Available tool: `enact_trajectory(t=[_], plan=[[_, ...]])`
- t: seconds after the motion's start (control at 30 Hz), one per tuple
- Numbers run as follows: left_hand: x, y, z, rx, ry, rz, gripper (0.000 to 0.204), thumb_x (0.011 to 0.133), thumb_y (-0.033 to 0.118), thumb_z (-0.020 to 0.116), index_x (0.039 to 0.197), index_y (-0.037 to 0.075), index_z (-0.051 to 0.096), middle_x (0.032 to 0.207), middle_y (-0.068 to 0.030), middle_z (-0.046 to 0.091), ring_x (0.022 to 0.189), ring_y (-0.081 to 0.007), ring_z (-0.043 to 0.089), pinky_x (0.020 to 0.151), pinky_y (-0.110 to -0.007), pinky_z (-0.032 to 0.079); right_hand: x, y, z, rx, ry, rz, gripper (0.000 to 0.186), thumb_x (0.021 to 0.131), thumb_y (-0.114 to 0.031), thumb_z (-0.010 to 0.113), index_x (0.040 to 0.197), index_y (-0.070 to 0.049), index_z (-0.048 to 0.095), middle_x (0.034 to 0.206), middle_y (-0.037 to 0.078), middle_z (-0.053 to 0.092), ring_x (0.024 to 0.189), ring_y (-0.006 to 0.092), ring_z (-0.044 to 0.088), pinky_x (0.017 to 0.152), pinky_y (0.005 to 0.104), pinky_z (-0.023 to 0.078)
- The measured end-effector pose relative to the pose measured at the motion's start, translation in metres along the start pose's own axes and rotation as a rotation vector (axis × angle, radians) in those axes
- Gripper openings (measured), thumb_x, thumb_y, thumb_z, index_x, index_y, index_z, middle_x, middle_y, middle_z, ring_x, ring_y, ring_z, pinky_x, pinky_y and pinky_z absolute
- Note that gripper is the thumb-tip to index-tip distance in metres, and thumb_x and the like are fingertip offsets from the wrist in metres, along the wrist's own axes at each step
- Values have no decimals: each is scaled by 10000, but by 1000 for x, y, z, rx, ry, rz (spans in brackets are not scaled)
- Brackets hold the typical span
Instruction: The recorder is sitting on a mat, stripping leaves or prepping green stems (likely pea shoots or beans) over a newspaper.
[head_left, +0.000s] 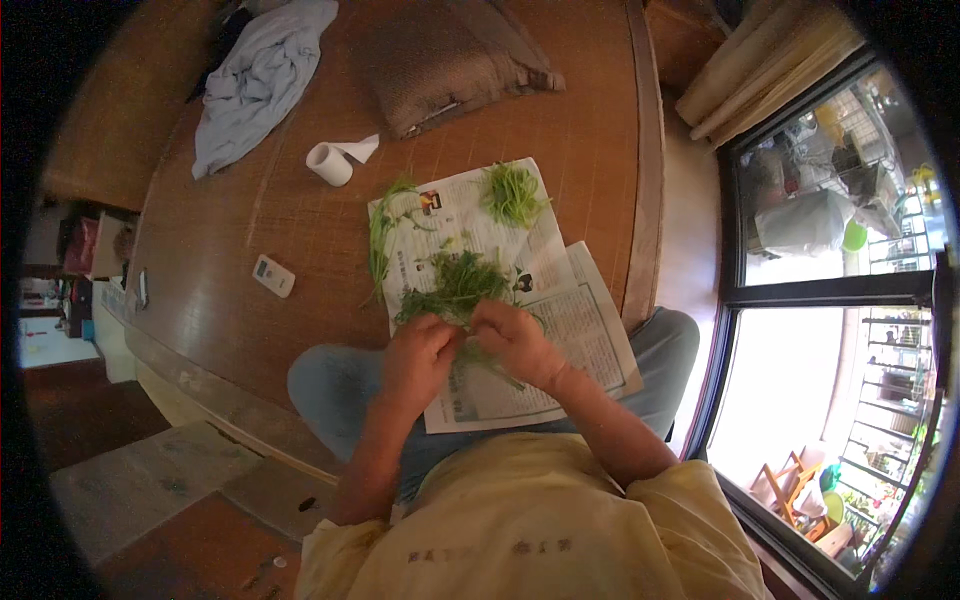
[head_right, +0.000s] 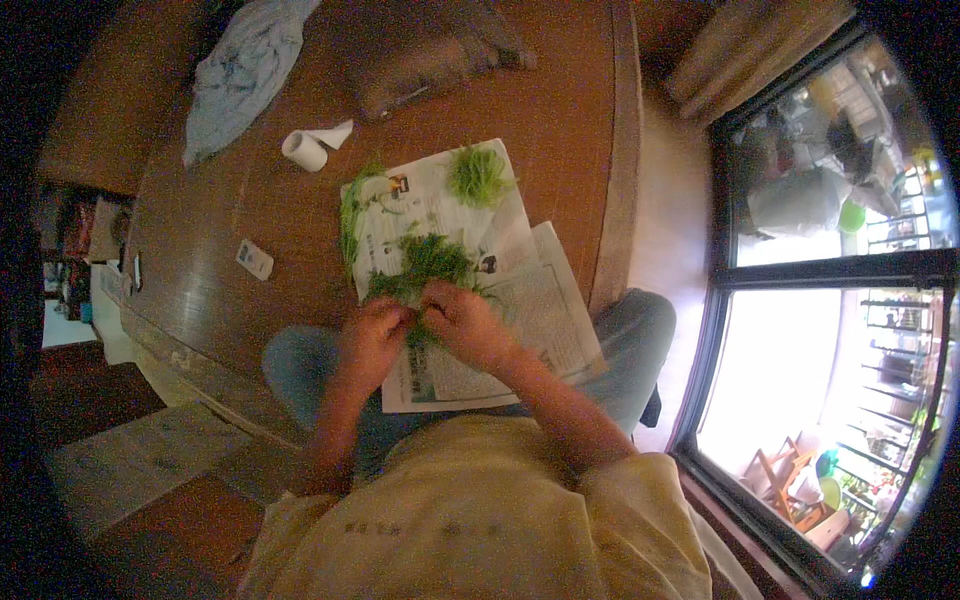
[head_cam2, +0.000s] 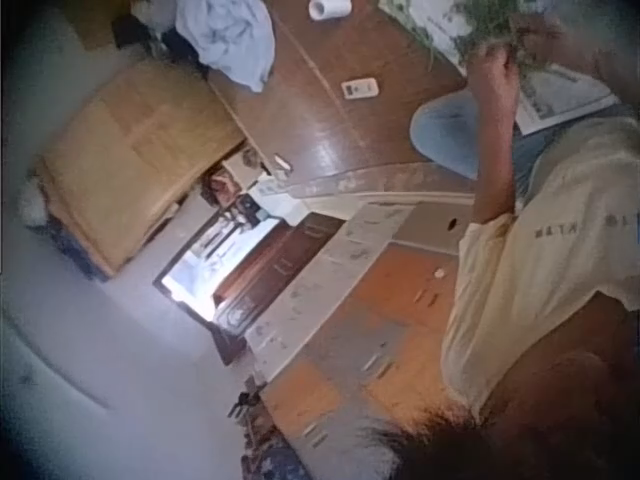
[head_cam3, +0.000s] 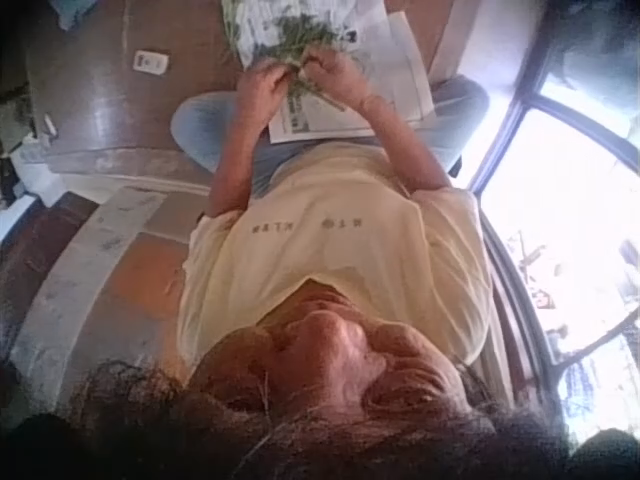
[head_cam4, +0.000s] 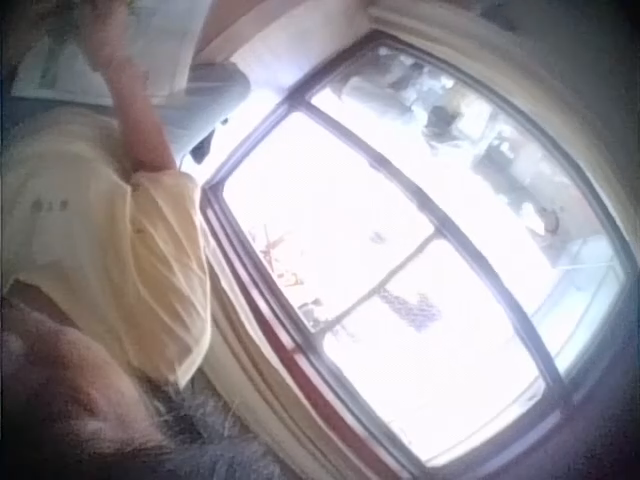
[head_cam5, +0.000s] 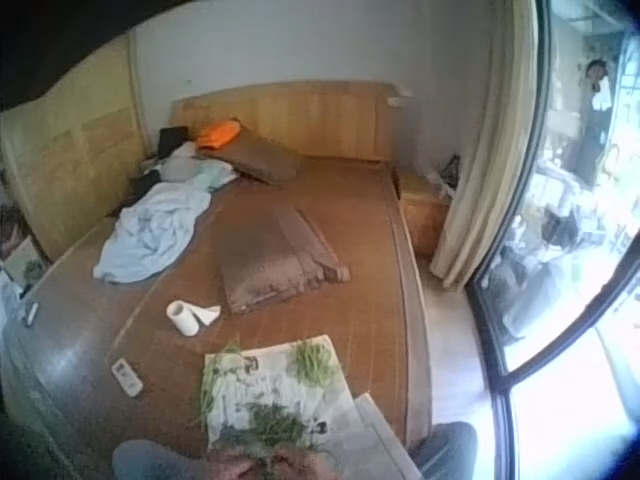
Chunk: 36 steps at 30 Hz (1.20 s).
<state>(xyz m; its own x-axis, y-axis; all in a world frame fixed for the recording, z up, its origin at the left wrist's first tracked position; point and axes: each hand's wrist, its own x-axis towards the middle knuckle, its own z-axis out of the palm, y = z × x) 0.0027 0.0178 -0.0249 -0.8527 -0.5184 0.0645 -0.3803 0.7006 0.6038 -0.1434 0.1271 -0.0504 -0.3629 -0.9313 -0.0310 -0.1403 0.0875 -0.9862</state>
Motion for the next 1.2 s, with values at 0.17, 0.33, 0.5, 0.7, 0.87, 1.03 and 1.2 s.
enact_trajectory(t=[0.17,0.33,0.5,0.7,0.87,1.03,1.2], plan=[[-3,-4,5,-131,-74,0,102,798,79,630,869,12,657,856,-152,615,837,-331,603,689,-412,482,-1,-9,2,-89,-7,63,94,810,-100,533,837,-11,519,769,190,532,688,364,527,658,423,449],[-5,2,8,-217,-96,-106,139,787,61,631,913,3,644,857,-175,639,806,-354,623,691,-404,493,2,0,6,-177,51,-46,70,800,-80,555,834,-19,555,755,170,557,685,321,559,630,397,460],[-13,-6,20,-380,-21,-197,137,810,54,627,936,4,647,831,-158,659,750,-291,651,675,-353,500,2,3,10,-199,34,-45,77,794,-99,552,823,-29,537,773,186,568,718,406,564,628,450,458],[-5,-7,17,-501,79,-286,137,834,61,638,955,-1,652,825,-94,684,744,-115,629,672,-273,489,2,4,8,-179,52,-27,76,786,-78,564,837,-24,550,779,190,569,720,394,576,633,429,467],[-3,-20,17,-687,99,-381,136,864,92,645,958,-5,656,822,-46,676,761,-80,611,679,-240,483,2,3,12,-181,54,-33,67,787,-46,558,846,-15,550,785,185,566,723,389,574,637,416,466],[-3,-23,11,-819,129,-475,157,895,112,634,987,-15,644,861,-39,663,782,-86,604,706,-231,480,0,3,10,-167,47,-18,65,789,-49,560,844,-16,549,788,186,561,719,384,569,641,410,464],[1,-40,7,-1038,315,-501,171,906,115,616,1003,-26,635,884,-56,655,791,-117,608,728,-251,486,-3,9,5,-195,29,4,59,784,-47,557,834,-16,550,792,185,563,726,379,568,653,412,463]])
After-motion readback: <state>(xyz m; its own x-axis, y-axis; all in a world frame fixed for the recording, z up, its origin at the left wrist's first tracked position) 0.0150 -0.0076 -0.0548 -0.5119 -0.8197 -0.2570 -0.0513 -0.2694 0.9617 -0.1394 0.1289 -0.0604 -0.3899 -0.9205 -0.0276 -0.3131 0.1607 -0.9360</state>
